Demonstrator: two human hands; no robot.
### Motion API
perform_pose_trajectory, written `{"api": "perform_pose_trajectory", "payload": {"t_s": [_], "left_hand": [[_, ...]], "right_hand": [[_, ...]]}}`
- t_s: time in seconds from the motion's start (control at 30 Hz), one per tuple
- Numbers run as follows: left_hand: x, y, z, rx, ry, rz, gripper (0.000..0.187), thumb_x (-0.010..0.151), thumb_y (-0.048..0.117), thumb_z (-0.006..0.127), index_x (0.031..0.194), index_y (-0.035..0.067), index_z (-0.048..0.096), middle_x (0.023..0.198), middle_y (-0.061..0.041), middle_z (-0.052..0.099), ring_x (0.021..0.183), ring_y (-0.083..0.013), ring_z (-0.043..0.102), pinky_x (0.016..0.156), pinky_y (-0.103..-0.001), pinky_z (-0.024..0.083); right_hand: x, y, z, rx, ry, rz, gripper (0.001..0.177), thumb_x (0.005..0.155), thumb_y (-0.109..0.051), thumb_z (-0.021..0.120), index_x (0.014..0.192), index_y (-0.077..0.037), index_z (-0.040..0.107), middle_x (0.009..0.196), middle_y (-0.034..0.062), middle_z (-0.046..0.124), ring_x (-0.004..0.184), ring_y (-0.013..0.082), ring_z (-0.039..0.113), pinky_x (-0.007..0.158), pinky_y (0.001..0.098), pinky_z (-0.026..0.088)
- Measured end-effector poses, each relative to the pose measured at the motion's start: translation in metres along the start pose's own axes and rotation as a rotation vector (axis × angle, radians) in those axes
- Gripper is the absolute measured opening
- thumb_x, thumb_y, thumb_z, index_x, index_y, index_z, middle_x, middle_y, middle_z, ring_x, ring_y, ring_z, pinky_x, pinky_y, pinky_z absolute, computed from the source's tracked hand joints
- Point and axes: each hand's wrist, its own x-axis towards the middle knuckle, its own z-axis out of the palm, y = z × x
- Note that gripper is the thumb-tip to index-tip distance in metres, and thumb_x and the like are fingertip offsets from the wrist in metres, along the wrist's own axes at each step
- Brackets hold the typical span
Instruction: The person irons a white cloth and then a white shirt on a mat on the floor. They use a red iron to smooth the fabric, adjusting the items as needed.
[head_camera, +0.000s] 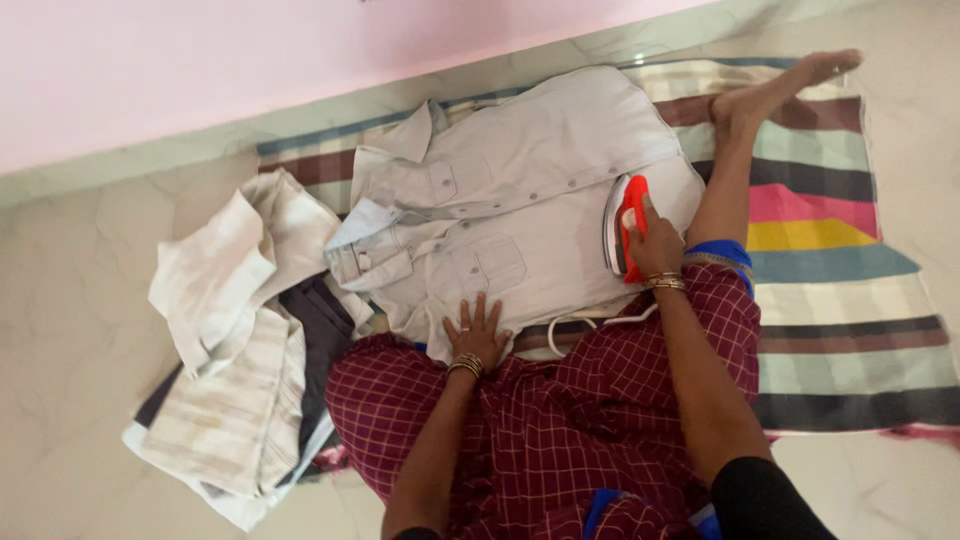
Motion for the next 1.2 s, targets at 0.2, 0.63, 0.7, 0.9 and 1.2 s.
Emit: {"api": "perform_pose_trajectory", "payload": {"t_s": [0.2,0.63,0.7,0.9,1.2], "left_hand": [[0.002,-0.007,0.010,-0.068,0.020,0.015,0.071,0.101,0.060,0.035,0.164,0.035,0.014,0.173,0.004,-0.010,0.159,-0.0313,-0.005,0.119,-0.071,-0.005],[-0.047,-0.037,-0.004,-0.145,0.280,-0.372,0.076,0.094,0.042,0.059,0.159,0.021,0.025,0.165,-0.014,0.017,0.145,-0.0421,0.034,0.116,-0.065,0.020],[-0.037,-0.042,-0.002,-0.319,0.253,-0.407,0.075,0.096,0.035,0.058,0.161,0.018,0.023,0.165,-0.021,0.020,0.125,-0.0411,0.053,0.106,-0.058,0.040],[-0.017,-0.043,0.005,-0.592,0.397,-0.392,0.070,0.096,0.007,0.056,0.161,0.014,0.034,0.138,-0.023,0.049,0.100,-0.0398,0.069,0.084,-0.049,0.061],[-0.109,-0.059,-0.016,-1.068,0.763,-0.355,0.093,0.076,0.000,0.064,0.160,0.011,0.026,0.140,-0.027,0.048,0.121,-0.0419,0.056,0.100,-0.046,0.052]], "right_hand": [[-0.011,-0.013,-0.018,0.200,-0.176,-0.336,0.069,0.090,-0.025,0.070,0.155,-0.018,0.050,0.112,0.0225,0.070,0.100,0.0409,0.069,0.088,0.0485,0.055],[-0.013,-0.095,-0.002,0.404,-0.411,-0.514,0.066,0.090,-0.020,0.071,0.153,-0.014,0.051,0.132,0.0196,0.069,0.119,0.0312,0.070,0.099,0.0397,0.056],[-0.012,-0.109,0.005,0.371,-0.390,-0.568,0.066,0.091,-0.019,0.072,0.153,-0.013,0.051,0.133,0.0206,0.068,0.120,0.0321,0.069,0.099,0.0394,0.055],[-0.011,-0.117,0.008,0.334,-0.464,-0.433,0.068,0.090,-0.021,0.073,0.154,-0.017,0.050,0.125,0.0181,0.072,0.106,0.0285,0.074,0.093,0.0373,0.058],[-0.022,-0.100,0.018,0.460,-0.445,-0.367,0.069,0.089,-0.015,0.074,0.154,-0.013,0.050,0.115,0.0185,0.076,0.097,0.0199,0.074,0.086,0.0331,0.059]]}}
